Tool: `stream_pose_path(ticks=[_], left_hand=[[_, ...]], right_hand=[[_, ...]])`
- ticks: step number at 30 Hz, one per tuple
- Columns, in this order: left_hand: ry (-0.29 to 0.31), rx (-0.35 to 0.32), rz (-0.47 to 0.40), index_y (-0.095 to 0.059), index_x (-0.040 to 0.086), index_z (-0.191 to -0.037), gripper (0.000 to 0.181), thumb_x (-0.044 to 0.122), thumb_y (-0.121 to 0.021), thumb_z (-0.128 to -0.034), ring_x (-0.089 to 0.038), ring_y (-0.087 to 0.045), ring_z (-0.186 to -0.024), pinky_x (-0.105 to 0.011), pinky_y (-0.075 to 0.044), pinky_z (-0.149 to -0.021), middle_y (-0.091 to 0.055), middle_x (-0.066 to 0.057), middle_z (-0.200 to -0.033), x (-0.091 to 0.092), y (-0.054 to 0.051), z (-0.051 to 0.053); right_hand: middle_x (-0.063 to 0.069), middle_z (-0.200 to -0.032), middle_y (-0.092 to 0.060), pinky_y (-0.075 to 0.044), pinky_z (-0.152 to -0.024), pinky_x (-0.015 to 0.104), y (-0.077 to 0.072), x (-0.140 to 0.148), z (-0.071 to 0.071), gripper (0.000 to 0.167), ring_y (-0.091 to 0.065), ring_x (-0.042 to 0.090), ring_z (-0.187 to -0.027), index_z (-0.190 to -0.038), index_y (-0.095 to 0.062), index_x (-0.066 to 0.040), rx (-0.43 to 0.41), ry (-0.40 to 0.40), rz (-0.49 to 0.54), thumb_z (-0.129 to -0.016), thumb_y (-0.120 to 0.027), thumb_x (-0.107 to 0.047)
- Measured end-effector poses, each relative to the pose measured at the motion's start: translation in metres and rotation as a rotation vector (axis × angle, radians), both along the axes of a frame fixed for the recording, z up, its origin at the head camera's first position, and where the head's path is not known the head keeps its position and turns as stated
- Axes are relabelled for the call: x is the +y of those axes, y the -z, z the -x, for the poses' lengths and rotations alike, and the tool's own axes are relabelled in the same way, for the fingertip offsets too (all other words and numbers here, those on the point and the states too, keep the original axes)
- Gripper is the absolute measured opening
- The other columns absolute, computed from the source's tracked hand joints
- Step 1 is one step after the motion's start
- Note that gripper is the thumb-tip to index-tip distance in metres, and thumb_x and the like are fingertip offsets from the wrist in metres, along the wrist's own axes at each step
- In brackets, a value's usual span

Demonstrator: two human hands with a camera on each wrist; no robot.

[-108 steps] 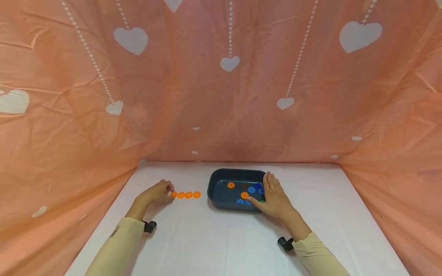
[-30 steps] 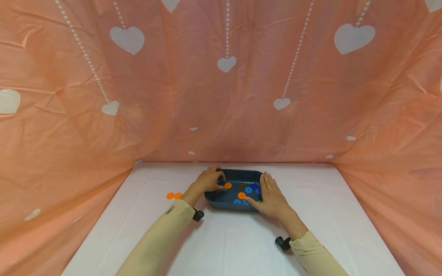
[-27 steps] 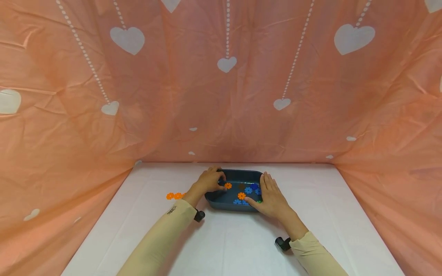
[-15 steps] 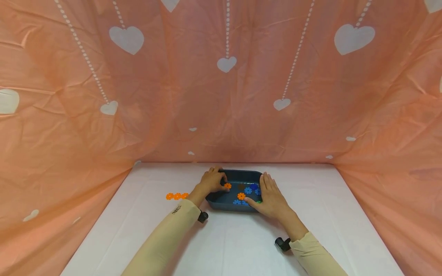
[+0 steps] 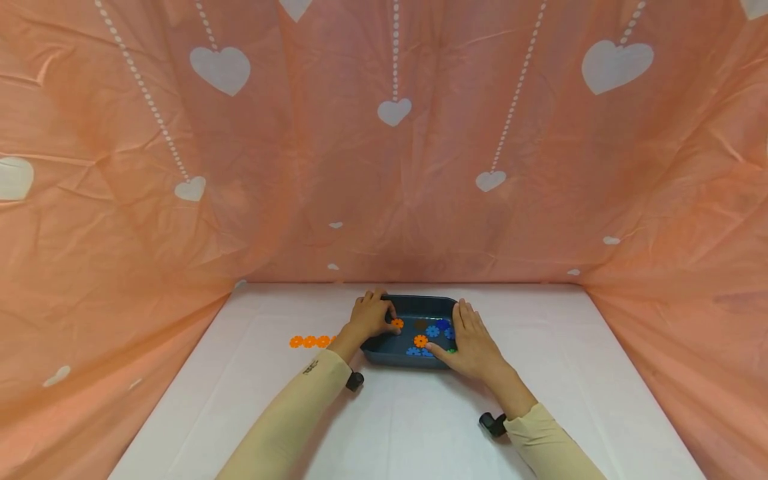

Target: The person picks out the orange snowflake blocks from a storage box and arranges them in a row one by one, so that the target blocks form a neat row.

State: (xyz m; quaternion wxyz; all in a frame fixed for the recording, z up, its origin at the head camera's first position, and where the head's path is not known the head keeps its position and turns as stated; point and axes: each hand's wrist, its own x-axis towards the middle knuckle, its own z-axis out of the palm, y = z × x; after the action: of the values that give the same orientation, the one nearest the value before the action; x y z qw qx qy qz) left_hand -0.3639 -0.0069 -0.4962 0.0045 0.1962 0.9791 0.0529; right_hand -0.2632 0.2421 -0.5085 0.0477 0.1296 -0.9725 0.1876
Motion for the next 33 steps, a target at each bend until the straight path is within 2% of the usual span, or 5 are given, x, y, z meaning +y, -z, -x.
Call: stream_pose_path(ticks=[6,18,33], left_hand=[[-0.013,0.013,-0.008,-0.081,0.028,-0.102,0.035,0.058,-0.087,-0.0851,-0.03,-0.048,-0.141,-0.048,-0.041,-0.117,-0.05,-0.004,-0.156,0.0013,0.0014,-0.0015],[-0.016,0.008,-0.02,-0.084,0.026,-0.106,0.037,0.056,-0.088,-0.0857,-0.03,-0.047,-0.142,-0.05,-0.037,-0.119,-0.05,-0.004,-0.156,0.0011,0.0016,-0.0009],[-0.01,-0.025,-0.012,-0.084,0.026,-0.102,0.028,0.05,-0.088,-0.0886,-0.031,-0.042,-0.147,-0.051,-0.028,-0.126,-0.046,-0.003,-0.161,0.0008,-0.0006,-0.0007]], right_hand=[[0.035,-0.173,-0.011,-0.013,-0.129,0.063,-0.0003,-0.0004,-0.0012,0.115,-0.011,0.05,-0.162,-0.163,-0.017,0.016,-0.001,0.0,0.0,-0.099,-0.06,-0.069],[0.035,-0.173,-0.01,-0.012,-0.129,0.063,0.0,-0.0003,-0.0005,0.116,-0.011,0.05,-0.162,-0.164,-0.014,0.015,-0.008,-0.004,-0.006,-0.1,-0.059,-0.07],[0.035,-0.173,-0.009,-0.013,-0.129,0.064,-0.0002,0.0005,0.0002,0.116,-0.01,0.051,-0.162,-0.163,-0.015,0.016,-0.007,-0.009,0.001,-0.1,-0.059,-0.07]])
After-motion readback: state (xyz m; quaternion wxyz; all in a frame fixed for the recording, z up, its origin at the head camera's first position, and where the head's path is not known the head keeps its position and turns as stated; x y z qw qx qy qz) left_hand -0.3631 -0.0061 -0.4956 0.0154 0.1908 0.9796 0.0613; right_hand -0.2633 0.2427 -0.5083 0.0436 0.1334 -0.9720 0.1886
